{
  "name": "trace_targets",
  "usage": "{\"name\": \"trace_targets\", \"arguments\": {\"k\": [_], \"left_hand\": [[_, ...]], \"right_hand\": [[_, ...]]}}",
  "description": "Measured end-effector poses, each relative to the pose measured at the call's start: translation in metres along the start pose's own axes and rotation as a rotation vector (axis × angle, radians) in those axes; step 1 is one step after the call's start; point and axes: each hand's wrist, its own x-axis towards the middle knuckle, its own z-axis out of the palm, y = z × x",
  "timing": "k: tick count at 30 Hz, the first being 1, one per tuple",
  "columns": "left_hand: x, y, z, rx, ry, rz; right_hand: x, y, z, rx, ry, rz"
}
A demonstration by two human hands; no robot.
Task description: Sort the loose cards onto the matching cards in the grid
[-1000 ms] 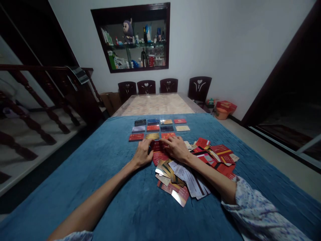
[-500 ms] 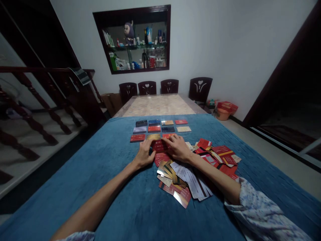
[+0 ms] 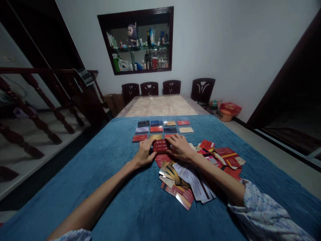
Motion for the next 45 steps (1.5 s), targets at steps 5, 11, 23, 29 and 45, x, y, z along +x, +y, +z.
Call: {"name": "trace_targets", "arguments": {"k": [5,11,23,29,45], "left_hand": [[-0.001,-0.004,-0.017,0.018,-0.061,-0.026],[-0.003,-0.014,-0.033,-0.02,-0.097,-0.065],[0.004,-0.038,-0.056,0.098,-0.148,-0.079],[0.009,-0.059,-0.062,0.157,-0.15,-0.114],[0.016,-0.108,-0.065,0.194,-0.255,-0.213]], "right_hand": [[0.009,-0.006,-0.005,-0.011,-0.005,-0.006],[0.024,-0.014,-0.008,-0.013,-0.036,-0.04],[0.063,-0.027,-0.01,0.001,-0.129,-0.043],[0.088,-0.031,-0.009,0.002,-0.164,-0.047],[0.138,-0.039,0.011,0.001,-0.263,-0.065]]}}
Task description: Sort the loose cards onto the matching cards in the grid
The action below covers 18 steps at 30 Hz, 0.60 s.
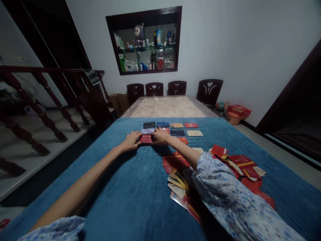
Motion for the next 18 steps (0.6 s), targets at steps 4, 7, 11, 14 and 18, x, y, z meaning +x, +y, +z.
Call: {"name": "trace_targets", "arguments": {"k": [4,7,11,14,18], "left_hand": [[0.004,-0.008,0.005,-0.024,-0.016,0.035],[0.007,-0.011,0.007,-0.035,-0.015,0.066],[0.009,-0.013,0.008,-0.044,-0.043,0.087],[0.01,-0.014,0.009,-0.072,-0.055,0.078],[0.01,-0.014,0.009,-0.101,-0.048,0.082]], "right_hand": [[0.005,-0.001,0.002,-0.015,-0.012,-0.013],[0.007,-0.001,0.002,-0.023,-0.033,-0.031],[0.01,-0.001,0.003,-0.029,-0.058,-0.04],[0.011,0.0,0.004,-0.018,-0.069,-0.048],[0.01,0.0,0.005,0.029,-0.064,-0.042]]}}
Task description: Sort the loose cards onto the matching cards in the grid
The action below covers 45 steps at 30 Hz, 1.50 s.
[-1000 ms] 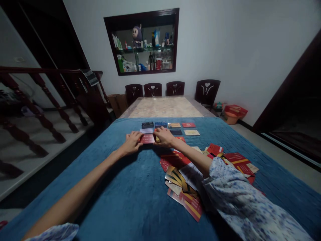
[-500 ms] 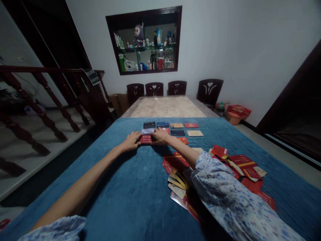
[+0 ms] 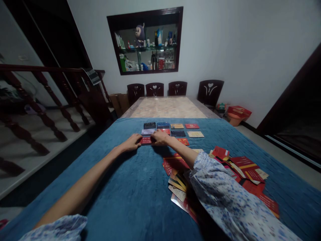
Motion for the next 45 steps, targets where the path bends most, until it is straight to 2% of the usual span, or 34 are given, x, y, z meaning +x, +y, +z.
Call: {"name": "trace_targets", "arguments": {"k": [10,21,30,36,41,45], "left_hand": [[0.002,0.002,-0.006,-0.058,-0.045,-0.025],[0.0,-0.002,0.001,-0.012,-0.033,-0.013],[-0.006,-0.011,0.009,-0.045,0.052,0.037],[-0.012,0.001,0.005,-0.047,0.188,0.071],[-0.012,0.009,0.007,-0.032,0.315,0.1],[-0.01,0.025,0.01,0.01,0.35,0.13]], "right_hand": [[0.004,0.001,0.008,0.095,0.021,0.04],[-0.001,-0.001,0.005,0.078,0.027,0.042],[-0.005,0.005,0.001,0.035,0.041,0.025],[-0.021,0.015,-0.008,0.021,0.071,0.028],[-0.043,0.025,-0.015,-0.013,0.151,0.045],[-0.061,0.036,-0.015,-0.033,0.205,0.064]]}}
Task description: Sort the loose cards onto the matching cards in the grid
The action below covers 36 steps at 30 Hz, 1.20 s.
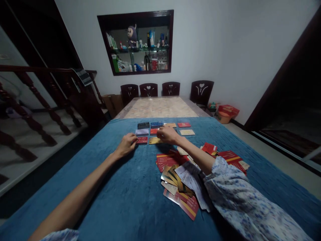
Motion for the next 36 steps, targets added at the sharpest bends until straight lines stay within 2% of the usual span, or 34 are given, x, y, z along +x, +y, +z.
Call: {"name": "trace_targets", "arguments": {"k": [7,19,26,32,36], "left_hand": [[0.007,0.043,0.011,-0.001,0.001,0.037],[0.022,0.108,0.025,-0.015,-0.114,0.059],[0.036,0.137,0.037,-0.002,-0.134,0.09],[0.051,0.161,0.049,0.003,-0.199,0.087],[0.061,0.176,0.056,-0.014,-0.27,0.038]], "right_hand": [[-0.035,0.023,0.004,-0.006,0.047,0.027],[-0.095,0.041,-0.001,-0.003,0.023,0.093],[-0.111,0.051,-0.003,0.0,0.008,0.149],[-0.119,0.067,-0.002,0.014,-0.083,0.206],[-0.124,0.075,-0.001,0.026,-0.154,0.22]]}}
